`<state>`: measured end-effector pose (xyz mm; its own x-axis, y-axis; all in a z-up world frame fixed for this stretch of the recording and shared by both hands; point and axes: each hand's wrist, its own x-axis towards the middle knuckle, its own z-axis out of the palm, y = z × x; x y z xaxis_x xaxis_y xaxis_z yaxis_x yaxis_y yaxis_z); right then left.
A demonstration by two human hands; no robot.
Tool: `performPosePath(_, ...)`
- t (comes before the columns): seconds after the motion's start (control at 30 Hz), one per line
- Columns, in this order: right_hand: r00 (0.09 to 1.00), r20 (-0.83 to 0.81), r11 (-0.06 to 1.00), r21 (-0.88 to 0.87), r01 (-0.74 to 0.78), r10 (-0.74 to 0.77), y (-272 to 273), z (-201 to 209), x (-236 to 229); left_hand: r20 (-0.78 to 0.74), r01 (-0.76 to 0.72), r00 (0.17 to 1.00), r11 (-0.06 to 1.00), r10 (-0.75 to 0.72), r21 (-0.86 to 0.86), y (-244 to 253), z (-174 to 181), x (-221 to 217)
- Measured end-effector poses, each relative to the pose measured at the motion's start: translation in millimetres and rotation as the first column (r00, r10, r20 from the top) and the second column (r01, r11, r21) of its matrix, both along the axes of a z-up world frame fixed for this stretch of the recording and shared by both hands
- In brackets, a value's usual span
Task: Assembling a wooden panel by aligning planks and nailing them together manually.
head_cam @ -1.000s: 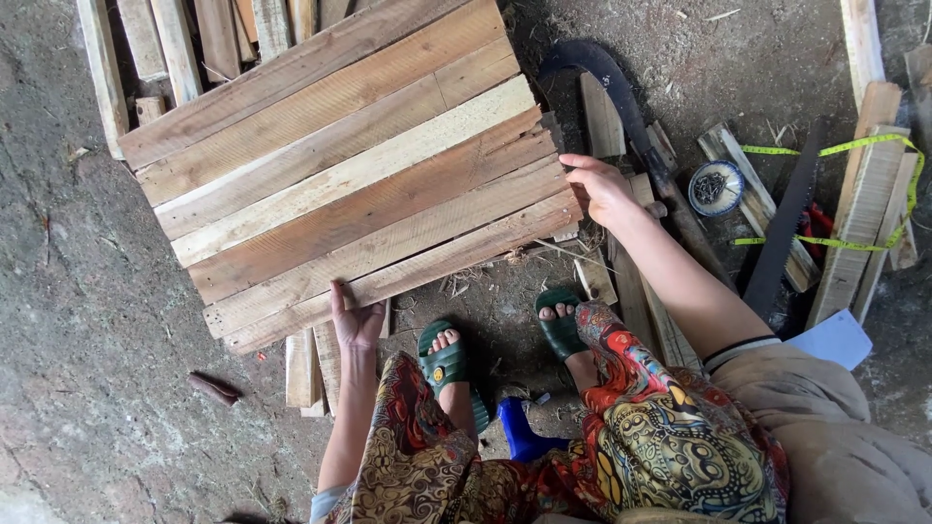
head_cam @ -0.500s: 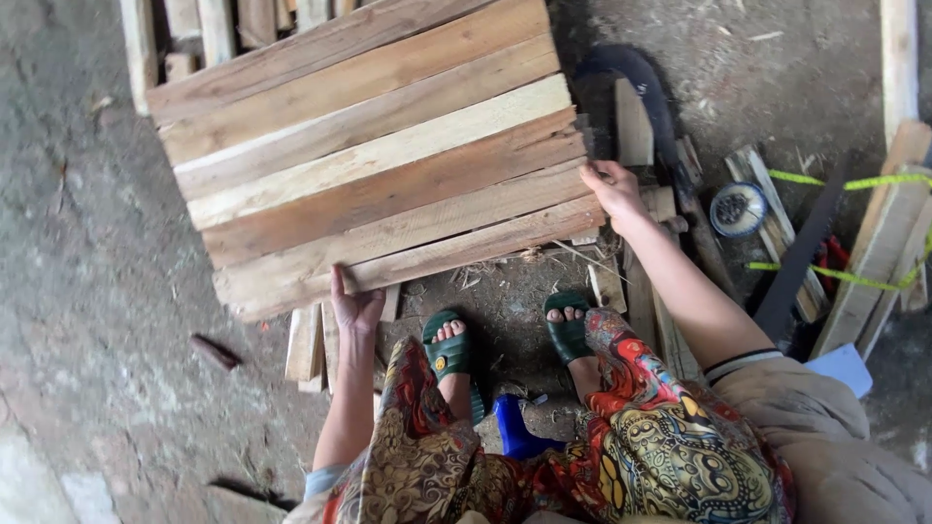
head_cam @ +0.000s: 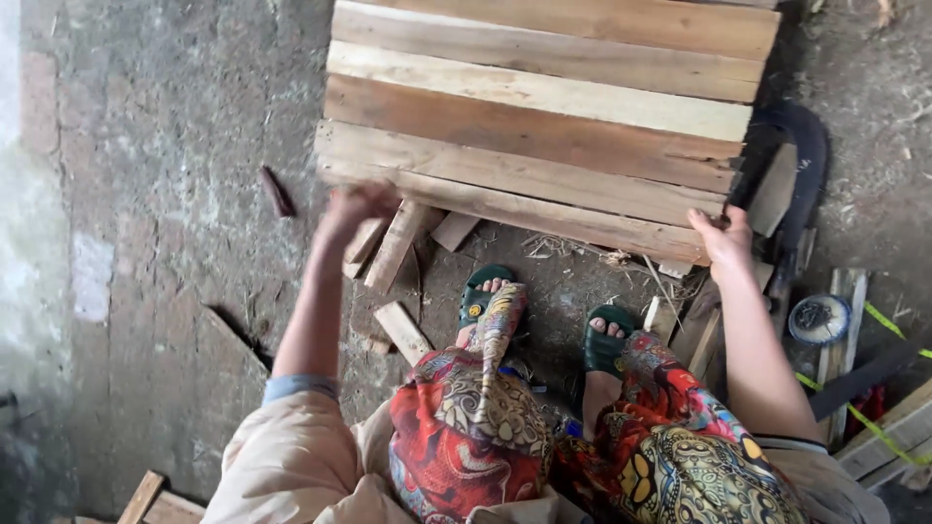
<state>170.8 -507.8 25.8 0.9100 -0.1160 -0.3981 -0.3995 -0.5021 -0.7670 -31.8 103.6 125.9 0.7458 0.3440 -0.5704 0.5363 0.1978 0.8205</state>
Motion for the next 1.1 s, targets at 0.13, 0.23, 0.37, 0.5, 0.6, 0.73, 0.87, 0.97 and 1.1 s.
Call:
performPosePath(0.13, 1.000, -0.004, 1.000, -0.022, -0.001, 0.001, 2, 5, -1, 0.103, -0.259, 0.960, 0.681, 0.262, 0.685, 132, -65, 1)
performPosePath(0.23, 0.999, 0.022, 0.998, -0.057, -0.026, 0.027, -6, -1, 0, -0.336, 0.058, 0.888, 0.648, 0.314, 0.759, 226, -181, 16)
performPosePath(0.37, 0.999, 0.008, 0.996, -0.077, -0.044, 0.044, 3, 14, -3, -0.129, -0.042, 0.978, 0.767, 0.162, 0.640, 191, -157, 20)
performPosePath(0.5, 0.999, 0.010, 0.994, -0.096, -0.050, 0.051, 2, 13, -4, -0.095, -0.204, 0.963, 0.913, 0.252, 0.353, 174, -157, 21)
performPosePath(0.6, 0.999, 0.011, 0.995, -0.083, -0.046, 0.047, 5, 19, -6, -0.057, -0.303, 0.943, 0.914, 0.329, 0.269, 169, -158, 21)
performPosePath(0.73, 1.000, -0.003, 0.997, -0.068, -0.026, 0.026, 7, 22, -6, -0.082, -0.298, 0.941, 0.921, 0.327, 0.251, 166, -151, 24)
performPosePath(0.87, 1.000, 0.013, 0.997, -0.080, -0.008, 0.009, 11, 17, -6, -0.093, -0.215, 0.959, 0.904, 0.267, 0.369, 167, -156, 25)
performPosePath(0.97, 1.000, 0.011, 0.996, -0.090, 0.022, -0.021, 1, 4, -3, -0.168, -0.151, 0.957, 0.898, 0.238, 0.412, 172, -154, 35)
performPosePath(1.1, 0.999, 0.005, 0.996, -0.070, 0.047, -0.047, -4, -5, -4, -0.279, -0.097, 0.942, 0.947, 0.186, 0.306, 162, -110, 40)
